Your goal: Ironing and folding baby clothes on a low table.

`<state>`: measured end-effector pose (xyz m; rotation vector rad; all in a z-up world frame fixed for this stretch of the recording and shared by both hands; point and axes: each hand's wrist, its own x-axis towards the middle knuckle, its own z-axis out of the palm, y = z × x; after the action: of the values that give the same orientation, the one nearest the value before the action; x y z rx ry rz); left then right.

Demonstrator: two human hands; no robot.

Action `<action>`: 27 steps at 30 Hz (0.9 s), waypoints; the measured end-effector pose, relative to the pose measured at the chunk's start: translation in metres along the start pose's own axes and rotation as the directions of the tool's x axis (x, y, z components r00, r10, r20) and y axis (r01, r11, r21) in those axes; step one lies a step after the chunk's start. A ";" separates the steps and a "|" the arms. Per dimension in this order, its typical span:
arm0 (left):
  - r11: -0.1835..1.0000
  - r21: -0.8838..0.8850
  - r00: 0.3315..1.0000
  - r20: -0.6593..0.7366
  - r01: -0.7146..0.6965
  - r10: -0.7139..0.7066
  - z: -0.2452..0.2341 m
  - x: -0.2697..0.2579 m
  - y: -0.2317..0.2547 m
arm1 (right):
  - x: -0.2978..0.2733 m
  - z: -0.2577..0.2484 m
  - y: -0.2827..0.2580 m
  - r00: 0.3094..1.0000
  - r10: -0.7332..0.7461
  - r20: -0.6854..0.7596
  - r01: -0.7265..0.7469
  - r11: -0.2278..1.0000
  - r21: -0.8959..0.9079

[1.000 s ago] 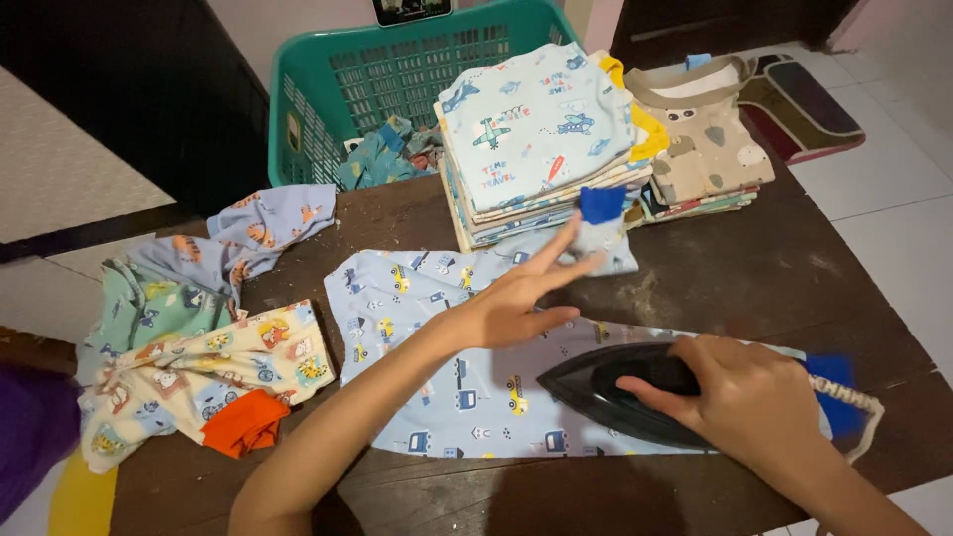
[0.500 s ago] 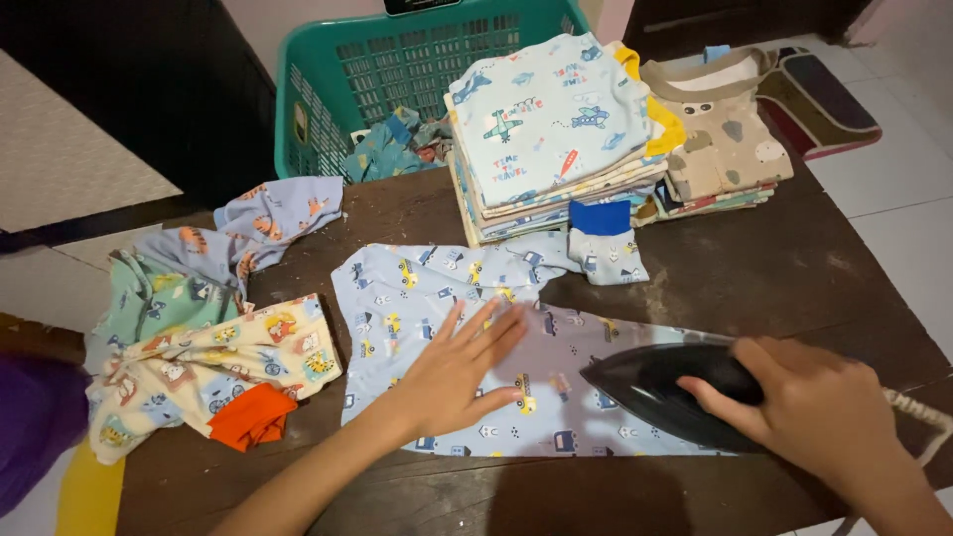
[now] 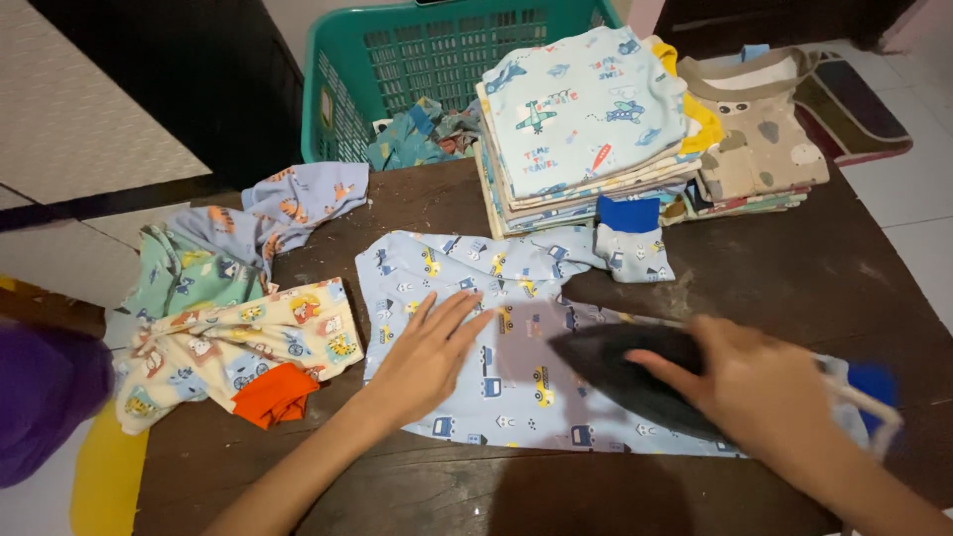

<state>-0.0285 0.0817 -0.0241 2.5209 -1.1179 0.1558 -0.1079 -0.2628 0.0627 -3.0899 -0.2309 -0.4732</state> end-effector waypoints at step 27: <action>0.992 0.042 0.940 -0.326 0.116 -0.096 -0.019 -0.017 -0.011 | -0.016 -0.008 -0.002 0.994 0.110 0.003 -0.104 0.949 -0.298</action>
<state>-0.0309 0.1076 -0.0144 2.4816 -0.8561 0.5609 -0.1262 -0.2637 0.0657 -3.3774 0.0117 -0.5175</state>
